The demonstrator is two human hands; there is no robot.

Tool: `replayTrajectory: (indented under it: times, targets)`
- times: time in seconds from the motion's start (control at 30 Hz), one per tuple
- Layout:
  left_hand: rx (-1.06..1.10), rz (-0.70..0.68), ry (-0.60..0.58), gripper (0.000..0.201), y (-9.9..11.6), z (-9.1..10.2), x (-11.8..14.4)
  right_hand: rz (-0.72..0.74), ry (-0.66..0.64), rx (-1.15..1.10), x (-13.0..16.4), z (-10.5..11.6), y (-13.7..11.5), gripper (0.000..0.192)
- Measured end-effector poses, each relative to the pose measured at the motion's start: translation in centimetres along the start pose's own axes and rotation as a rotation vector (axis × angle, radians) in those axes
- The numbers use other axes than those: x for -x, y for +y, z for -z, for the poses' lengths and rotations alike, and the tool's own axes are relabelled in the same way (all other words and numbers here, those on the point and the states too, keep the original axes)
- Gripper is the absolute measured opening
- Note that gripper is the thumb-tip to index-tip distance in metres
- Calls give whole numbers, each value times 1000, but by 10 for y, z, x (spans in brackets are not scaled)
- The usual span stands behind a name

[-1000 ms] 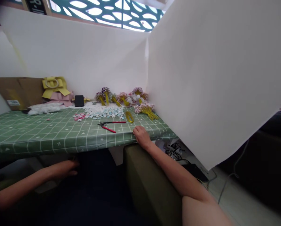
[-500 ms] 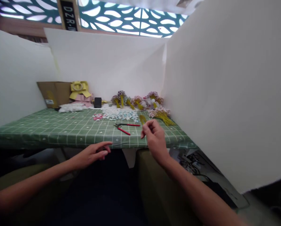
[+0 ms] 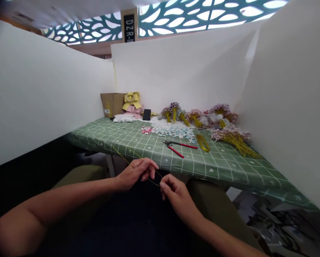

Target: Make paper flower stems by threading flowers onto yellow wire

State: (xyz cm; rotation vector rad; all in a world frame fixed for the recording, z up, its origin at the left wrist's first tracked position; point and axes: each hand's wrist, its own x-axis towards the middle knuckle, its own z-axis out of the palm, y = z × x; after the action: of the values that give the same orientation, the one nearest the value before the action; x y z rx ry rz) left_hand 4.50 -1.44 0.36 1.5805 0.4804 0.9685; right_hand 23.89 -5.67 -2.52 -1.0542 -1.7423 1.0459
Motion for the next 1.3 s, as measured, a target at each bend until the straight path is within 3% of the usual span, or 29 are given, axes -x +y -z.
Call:
replayTrajectory:
  times: [0.47, 1.3]
  targets:
    - [-109, -67, -44, 48, 8, -1, 4, 14, -41, 41, -1, 0, 0, 30]
    - [-18, -91, 65, 44, 7, 2, 1, -2, -119, 50, -1, 5, -5, 32]
